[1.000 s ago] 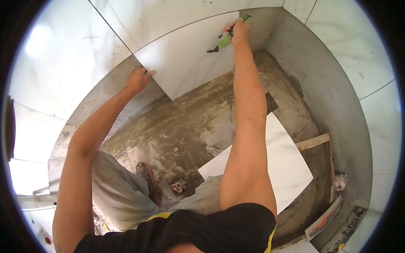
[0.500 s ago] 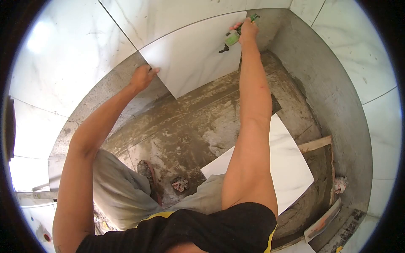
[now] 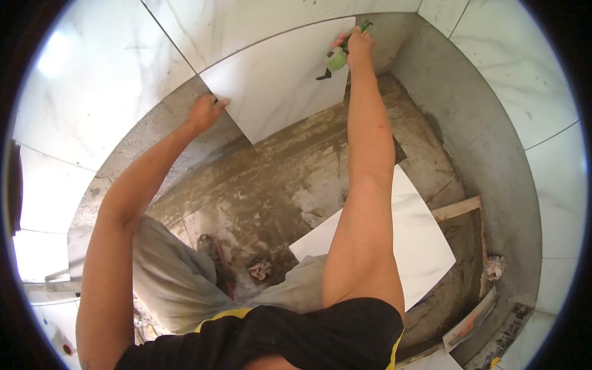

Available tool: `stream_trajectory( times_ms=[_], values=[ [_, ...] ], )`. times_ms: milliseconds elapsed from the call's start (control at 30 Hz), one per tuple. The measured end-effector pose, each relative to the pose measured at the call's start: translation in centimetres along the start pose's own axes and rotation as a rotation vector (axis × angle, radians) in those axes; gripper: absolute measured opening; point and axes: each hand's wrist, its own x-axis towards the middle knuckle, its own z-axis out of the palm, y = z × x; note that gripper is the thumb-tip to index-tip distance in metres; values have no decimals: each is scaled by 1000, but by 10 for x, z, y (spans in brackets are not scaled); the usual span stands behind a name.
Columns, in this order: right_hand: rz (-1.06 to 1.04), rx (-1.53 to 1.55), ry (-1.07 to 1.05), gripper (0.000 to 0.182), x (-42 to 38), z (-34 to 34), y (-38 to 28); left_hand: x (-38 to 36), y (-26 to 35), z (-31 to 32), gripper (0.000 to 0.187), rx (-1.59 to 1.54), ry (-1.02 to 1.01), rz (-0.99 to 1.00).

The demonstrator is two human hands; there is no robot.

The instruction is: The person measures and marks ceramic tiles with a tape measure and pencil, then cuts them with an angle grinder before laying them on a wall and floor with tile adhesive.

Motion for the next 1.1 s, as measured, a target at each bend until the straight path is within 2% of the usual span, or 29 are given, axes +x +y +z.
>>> stream_trajectory(
  times_ms=[233, 933, 1100],
  values=[
    [-5, -29, 12, 26, 2, 0, 2, 2, -8, 4, 43, -23, 34, 57],
    [-8, -23, 42, 27, 8, 4, 7, -3, 2, -3, 42, -51, -22, -36],
    [-12, -9, 31, 29, 11, 1, 9, -1, -3, -2, 42, -60, -22, 4]
  ],
)
